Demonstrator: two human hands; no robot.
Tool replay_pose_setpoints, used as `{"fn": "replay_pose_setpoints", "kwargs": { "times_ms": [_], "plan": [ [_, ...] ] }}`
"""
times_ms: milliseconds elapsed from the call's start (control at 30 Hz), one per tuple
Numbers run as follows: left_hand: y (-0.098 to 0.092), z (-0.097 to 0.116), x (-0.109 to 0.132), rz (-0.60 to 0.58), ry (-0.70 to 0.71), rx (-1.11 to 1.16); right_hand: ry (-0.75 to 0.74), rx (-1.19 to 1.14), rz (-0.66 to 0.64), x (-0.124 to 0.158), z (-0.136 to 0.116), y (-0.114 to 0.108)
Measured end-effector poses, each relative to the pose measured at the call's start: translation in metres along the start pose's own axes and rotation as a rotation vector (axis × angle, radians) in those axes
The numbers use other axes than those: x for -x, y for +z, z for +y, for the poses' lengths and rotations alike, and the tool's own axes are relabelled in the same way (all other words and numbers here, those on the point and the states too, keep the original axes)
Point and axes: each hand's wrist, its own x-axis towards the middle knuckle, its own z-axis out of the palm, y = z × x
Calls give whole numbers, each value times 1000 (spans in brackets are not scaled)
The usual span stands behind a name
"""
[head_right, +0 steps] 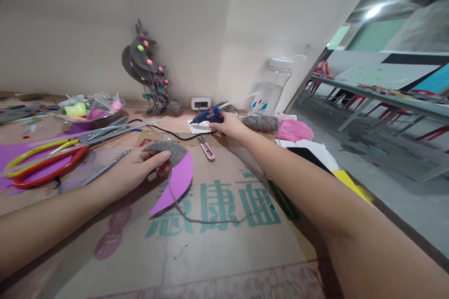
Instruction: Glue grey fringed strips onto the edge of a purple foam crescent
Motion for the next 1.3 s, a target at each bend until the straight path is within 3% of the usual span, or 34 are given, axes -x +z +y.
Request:
{"fn": "replay_pose_setpoints", "kwargs": {
  "times_ms": [133, 267, 533, 733, 967, 1300],
  "plan": [
    [0, 0, 0, 8, 17, -5, 66, -33, 70, 1, 0, 2],
    [0, 0, 0, 9, 9, 15, 61, -85, 117, 16, -6, -13],
    [-1, 4, 0, -1, 27, -24, -105, -351, 13, 97, -38, -32],
    [-2, 1, -1, 14, 50, -42, -4, -116, -56, 143, -37, -21],
    [-1, -7, -2, 76, 60, -19, -15, -120, -202, 151, -27, -8],
    [-2, 0, 0, 85, 71, -137, -101, -139, -145, 151, -40, -3]
  ]
}}
